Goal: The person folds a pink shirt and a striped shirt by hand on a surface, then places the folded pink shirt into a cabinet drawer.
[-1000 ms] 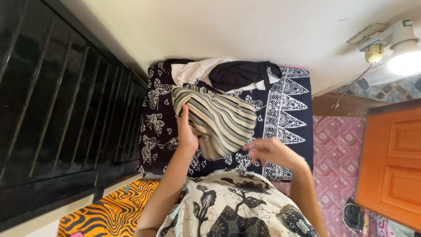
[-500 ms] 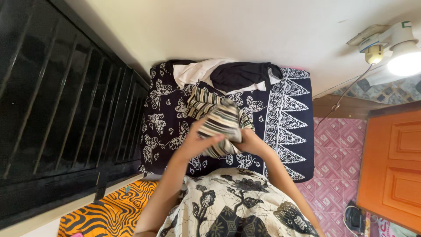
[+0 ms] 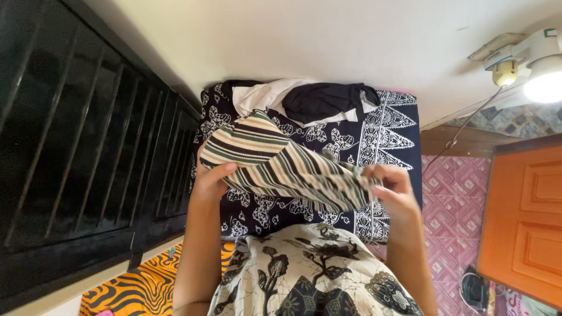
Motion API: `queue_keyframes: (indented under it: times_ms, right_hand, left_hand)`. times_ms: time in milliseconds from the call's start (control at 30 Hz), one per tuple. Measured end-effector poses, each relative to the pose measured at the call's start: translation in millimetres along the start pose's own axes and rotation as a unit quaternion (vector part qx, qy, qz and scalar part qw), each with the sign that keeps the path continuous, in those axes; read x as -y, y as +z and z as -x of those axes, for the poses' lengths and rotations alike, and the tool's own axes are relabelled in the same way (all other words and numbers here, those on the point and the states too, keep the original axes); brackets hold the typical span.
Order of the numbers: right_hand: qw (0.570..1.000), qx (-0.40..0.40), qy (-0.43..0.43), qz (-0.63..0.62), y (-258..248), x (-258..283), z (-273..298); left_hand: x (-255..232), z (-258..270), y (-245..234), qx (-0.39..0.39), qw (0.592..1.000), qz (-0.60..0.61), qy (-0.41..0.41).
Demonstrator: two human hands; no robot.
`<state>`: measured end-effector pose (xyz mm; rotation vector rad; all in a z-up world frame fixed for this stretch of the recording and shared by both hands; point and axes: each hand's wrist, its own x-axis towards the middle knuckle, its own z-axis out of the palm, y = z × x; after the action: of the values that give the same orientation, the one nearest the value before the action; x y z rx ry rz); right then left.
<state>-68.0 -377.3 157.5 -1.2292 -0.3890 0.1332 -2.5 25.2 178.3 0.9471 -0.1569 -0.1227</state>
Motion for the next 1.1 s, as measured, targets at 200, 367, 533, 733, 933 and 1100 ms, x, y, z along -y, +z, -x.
queue_keyframes:
  times_ms: [200, 367, 533, 733, 933, 1100]
  right_hand:
    - [0.963, 0.062, 0.259, 0.037, -15, 2, -12]
    - [0.817, -0.052, 0.01, 0.575, 6, -99, -8]
    - [0.786, 0.015, 0.318, 0.53, 39, -117, -1]
    - [0.86, -0.062, 0.221, 0.455, 14, -116, 0]
    - [0.821, -0.299, 0.15, 0.464, -26, -53, 3]
    - [0.841, -0.265, 0.142, 0.45, -45, 4, 17]
  left_hand:
    - [13, -1, -38, 0.132, 0.987, 0.086, -0.009]
    - [6, 25, -61, 0.039, 0.98, -0.165, -0.101]
    - [7, 32, -94, 0.036, 0.989, -0.122, -0.077]
    - [8, 28, -128, 0.006, 0.997, 0.063, 0.038]
    - [4, 24, -140, -0.025, 0.99, 0.126, 0.051]
    - [-19, 9, -105, -0.176, 0.98, -0.091, -0.011]
